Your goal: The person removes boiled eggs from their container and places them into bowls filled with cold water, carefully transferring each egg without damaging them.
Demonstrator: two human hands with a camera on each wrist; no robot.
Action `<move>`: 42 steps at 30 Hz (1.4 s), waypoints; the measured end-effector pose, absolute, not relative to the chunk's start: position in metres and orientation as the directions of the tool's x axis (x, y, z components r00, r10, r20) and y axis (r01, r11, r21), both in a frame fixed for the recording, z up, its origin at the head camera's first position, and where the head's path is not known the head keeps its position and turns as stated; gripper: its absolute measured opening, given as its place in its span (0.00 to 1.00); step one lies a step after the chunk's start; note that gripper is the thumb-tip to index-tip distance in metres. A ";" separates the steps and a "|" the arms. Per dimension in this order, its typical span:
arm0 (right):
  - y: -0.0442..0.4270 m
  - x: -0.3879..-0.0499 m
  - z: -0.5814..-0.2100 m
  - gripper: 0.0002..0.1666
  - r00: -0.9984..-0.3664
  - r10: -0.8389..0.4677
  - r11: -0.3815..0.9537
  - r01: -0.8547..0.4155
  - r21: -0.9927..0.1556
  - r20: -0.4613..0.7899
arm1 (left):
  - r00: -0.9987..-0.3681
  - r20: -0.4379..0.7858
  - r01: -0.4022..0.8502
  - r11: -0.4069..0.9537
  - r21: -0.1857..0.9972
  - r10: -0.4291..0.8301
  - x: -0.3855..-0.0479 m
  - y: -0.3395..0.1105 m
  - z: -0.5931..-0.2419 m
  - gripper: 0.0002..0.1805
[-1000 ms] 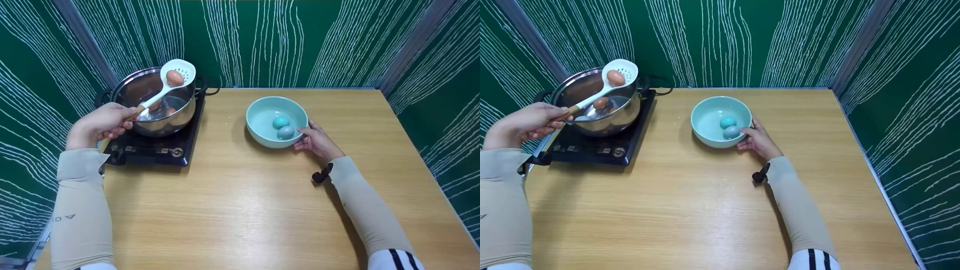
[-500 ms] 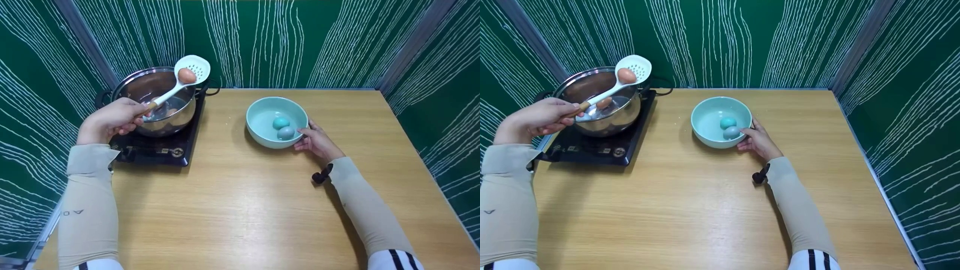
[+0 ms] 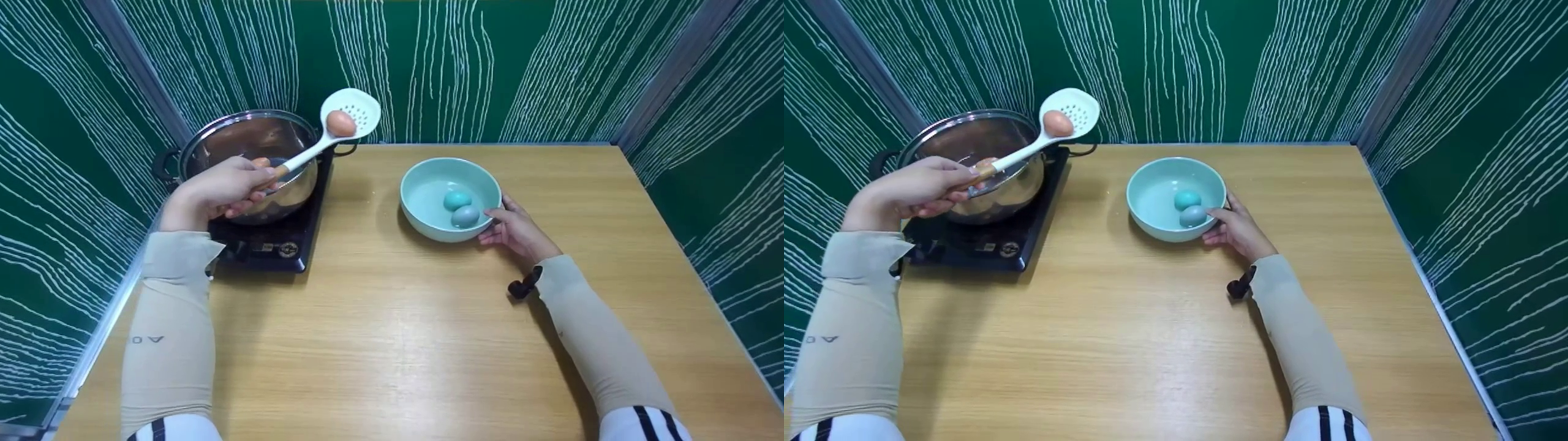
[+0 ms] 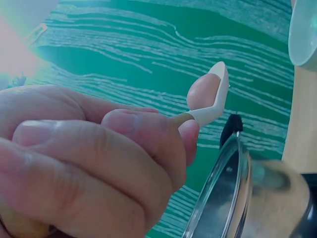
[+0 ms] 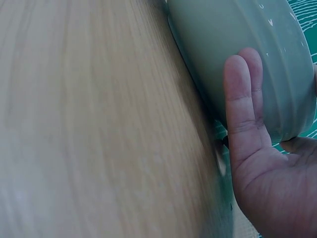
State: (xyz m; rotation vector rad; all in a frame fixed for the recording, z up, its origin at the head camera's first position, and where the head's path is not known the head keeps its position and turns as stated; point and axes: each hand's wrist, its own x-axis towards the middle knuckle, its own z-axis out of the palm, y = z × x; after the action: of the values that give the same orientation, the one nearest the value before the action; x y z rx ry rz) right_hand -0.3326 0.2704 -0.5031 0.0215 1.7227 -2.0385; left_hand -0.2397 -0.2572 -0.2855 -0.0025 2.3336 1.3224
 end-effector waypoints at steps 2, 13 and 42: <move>0.270 -0.333 -0.503 0.50 -0.889 -0.342 -0.097 0.357 -0.929 -0.305 | -0.895 -0.384 -0.212 0.540 0.814 0.228 -0.241 -0.251 -0.286 0.20; 0.269 -0.333 -0.502 0.49 -0.888 -0.345 -0.094 0.355 -0.930 -0.304 | -0.881 -0.393 -0.199 0.549 0.812 0.263 -0.245 -0.228 -0.300 0.20; 0.270 -0.331 -0.500 0.48 -0.888 -0.329 -0.099 0.371 -0.923 -0.321 | -0.815 -0.460 -0.178 0.603 0.778 0.353 -0.258 -0.174 -0.347 0.19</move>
State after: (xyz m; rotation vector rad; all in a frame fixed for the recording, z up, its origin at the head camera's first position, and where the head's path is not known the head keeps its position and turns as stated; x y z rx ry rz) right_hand -0.3306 0.2703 -0.4998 0.0455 1.7233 -2.0324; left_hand -0.2577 -0.1743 -0.3469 0.1376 2.2395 1.1752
